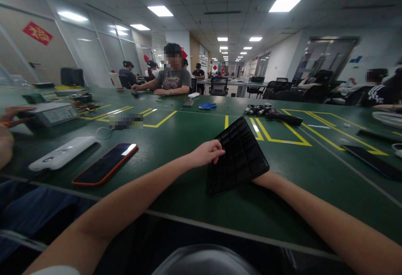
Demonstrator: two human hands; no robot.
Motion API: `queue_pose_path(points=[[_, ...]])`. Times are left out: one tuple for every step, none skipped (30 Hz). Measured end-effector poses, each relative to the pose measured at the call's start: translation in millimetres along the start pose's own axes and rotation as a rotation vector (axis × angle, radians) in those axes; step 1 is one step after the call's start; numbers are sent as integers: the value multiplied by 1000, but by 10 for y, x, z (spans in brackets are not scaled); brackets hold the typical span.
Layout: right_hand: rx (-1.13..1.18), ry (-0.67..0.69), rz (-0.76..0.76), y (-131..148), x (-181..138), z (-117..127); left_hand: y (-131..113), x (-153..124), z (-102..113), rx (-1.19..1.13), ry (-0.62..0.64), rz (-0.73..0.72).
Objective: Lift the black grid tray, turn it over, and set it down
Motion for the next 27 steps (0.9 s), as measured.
queue_pose_path(points=[[0,9,12,-1,1,1,1,-1,0,61,-22,-18],[0,16,23,1,4,3,0,-4,1,127,-50,-32],[2,19,33,8,6,7,-2,-9,1,197,-79,-41],[5,20,42,17,9,11,-3,-14,-1,271,-112,-45],[12,19,45,28,10,16,-4,-20,-4,344,-145,-46],[21,17,42,38,11,20,-6,-25,-9,408,-177,-50],[31,12,31,45,11,24,-7,-30,-17,458,-202,-55],[39,7,18,50,11,28,-9,-35,-25,494,-219,-62],[42,3,5,54,9,31,-13,-39,-32,518,-226,-71],[39,1,-7,58,9,36,-18,-44,-37,535,-225,-81],[33,3,-11,63,9,41,-26,-51,-39,547,-220,-91],[25,13,-5,72,10,47,-36,-58,-36,555,-214,-101],[18,25,0,82,12,54,-49,-67,-30,553,-208,-116],[14,34,-1,93,16,62,-65,-75,-21,541,-200,-137],[12,40,-12,102,20,71,-80,-83,-12,516,-189,-161],[9,48,-24,110,24,78,-95,-87,-4,481,-176,-187],[5,56,-31,116,27,81,-106,-86,5,435,-165,-208],[-1,57,-27,119,30,83,-111,-79,13,373,-162,-213],[-8,57,-10,120,32,79,-109,-64,24,289,-167,-195],[-14,55,17,118,34,73,-97,-43,37,176,-182,-146],[-18,46,46,112,34,64,-78,-18,52,33,-204,-71],[-18,36,67,102,34,54,-54,7,69,-130,-231,20],[-16,27,75,89,33,45,-28,29,84,-296,-252,117],[-15,16,72,75,32,38,-6,45,98,-439,-266,202],[-13,9,65,63,31,33,11,55,111,-545,-274,266],[-13,2,58,55,30,31,22,59,124,-613,-275,311],[-11,-3,53,53,29,30,28,56,134,-636,-265,334]])
Point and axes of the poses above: each hand's wrist, its own x-axis towards the middle knuckle, its own z-axis out of the back of the hand, y = z × x, the point moved 2 cm from there along x, towards the middle knuckle, and after that the axes turned 4 degrees about -y, right-handed, at the moved point
